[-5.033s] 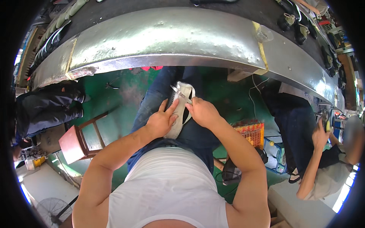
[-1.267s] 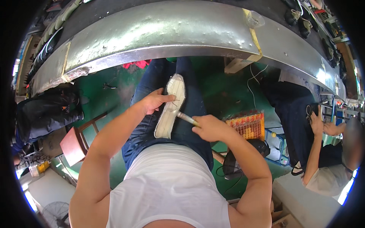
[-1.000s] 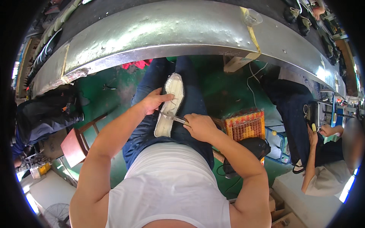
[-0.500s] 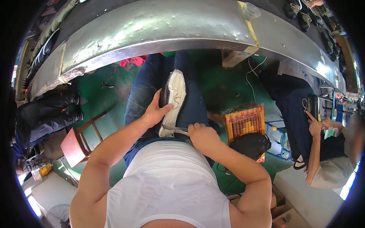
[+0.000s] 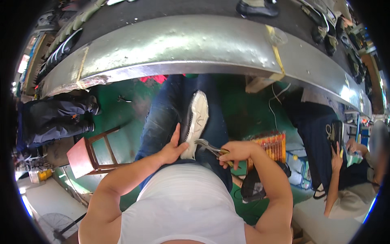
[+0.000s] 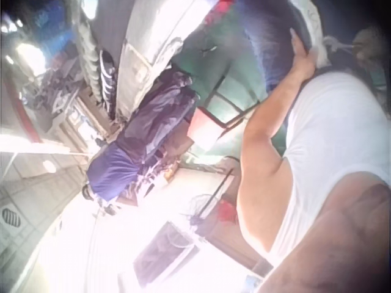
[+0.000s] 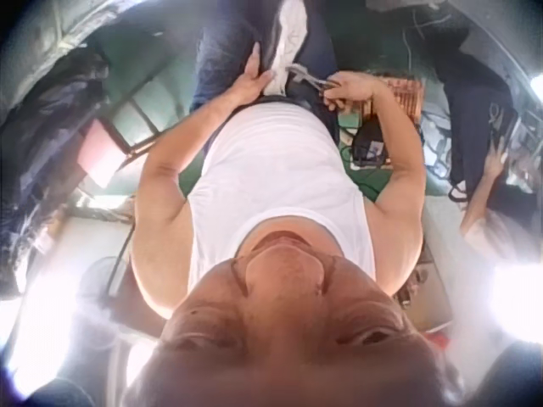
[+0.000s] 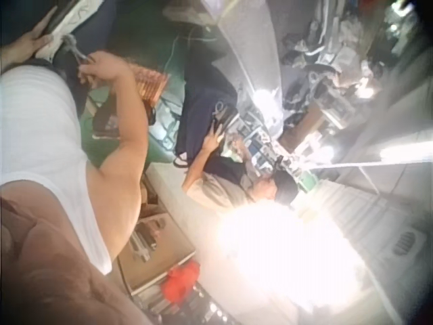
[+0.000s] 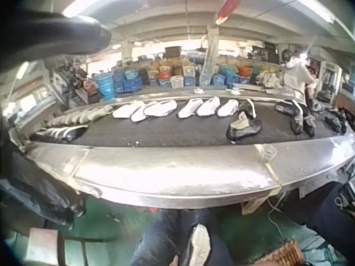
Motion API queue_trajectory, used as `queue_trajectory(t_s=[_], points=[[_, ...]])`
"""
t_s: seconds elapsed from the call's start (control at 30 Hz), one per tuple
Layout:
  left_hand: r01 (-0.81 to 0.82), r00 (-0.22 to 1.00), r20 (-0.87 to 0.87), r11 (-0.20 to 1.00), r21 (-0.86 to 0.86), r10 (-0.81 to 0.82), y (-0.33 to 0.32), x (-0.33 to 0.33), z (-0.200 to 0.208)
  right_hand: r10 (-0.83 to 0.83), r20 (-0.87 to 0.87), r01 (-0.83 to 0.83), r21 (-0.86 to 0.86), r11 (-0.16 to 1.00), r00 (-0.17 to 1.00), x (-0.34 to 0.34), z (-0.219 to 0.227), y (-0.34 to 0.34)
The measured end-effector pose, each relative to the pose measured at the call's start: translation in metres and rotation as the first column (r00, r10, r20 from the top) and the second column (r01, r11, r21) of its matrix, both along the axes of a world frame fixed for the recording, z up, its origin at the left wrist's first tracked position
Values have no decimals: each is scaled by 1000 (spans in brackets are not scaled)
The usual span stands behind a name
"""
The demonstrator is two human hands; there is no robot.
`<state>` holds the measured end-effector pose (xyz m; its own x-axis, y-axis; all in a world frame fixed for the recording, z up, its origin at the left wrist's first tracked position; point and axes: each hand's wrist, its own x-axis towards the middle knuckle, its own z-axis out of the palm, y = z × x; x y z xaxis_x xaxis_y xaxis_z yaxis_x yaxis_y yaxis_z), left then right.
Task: Trim and adjust the components of shoes on an assembly line using pliers.
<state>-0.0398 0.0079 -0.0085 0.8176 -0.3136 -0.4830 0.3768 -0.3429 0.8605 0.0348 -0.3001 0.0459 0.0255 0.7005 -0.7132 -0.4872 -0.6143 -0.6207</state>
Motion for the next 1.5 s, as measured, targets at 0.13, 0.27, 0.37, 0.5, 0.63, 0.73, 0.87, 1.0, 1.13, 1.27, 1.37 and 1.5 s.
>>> queue_trajectory(t_s=[0.13, 0.27, 0.37, 0.5, 0.63, 0.73, 0.87, 1.0, 1.13, 1.27, 1.37, 1.5], points=[[-26, 995, 96, 990, 140, 12, -10, -1, 18, -353, 606, 362, 114, 925, 713, -21, 33, 44], [-37, 997, 66, 989, 141, 28, 7, 10, 18, -106, 811, 235, -40, 971, 575, -5, 12, 54], [-355, 895, -412, 837, -417, 174, 29, 33, 77, -234, 878, 391, 58, 918, 418, 4, 41, 31], [-327, 925, -328, 845, -423, 194, 76, 46, 152, -207, 973, 461, 229, 857, -97, 43, 84, -7], [-181, 983, -62, 889, -421, 171, 78, 143, 225, 44, 830, 360, 193, 913, -556, 111, 102, -21], [-131, 963, 214, 980, -150, 162, 52, 268, 248, 38, 773, 279, 182, 943, -633, 168, 99, -21], [-172, 675, 693, 859, 482, -253, -14, 427, 247, -13, 827, 324, 234, 917, -562, 213, 75, -26], [-458, 160, 418, 308, 834, -894, -24, 516, 190, -77, 860, 332, 275, 902, -504, 219, 80, -22], [-329, 210, 281, 203, 922, -936, -12, 517, 168, -54, 874, 356, 253, 900, -483, 221, 84, -25], [-131, 258, 817, 819, 559, -516, 31, 523, 171, -24, 888, 394, 228, 890, -459, 217, 83, -34], [-549, 224, 956, 786, 284, -189, 140, 583, 139, -35, 905, 403, 223, 888, -425, 218, 86, -28], [-810, 435, 900, 453, 373, 38, 245, 647, 115, -14, 903, 403, 205, 892, -430, 217, 83, -31]])
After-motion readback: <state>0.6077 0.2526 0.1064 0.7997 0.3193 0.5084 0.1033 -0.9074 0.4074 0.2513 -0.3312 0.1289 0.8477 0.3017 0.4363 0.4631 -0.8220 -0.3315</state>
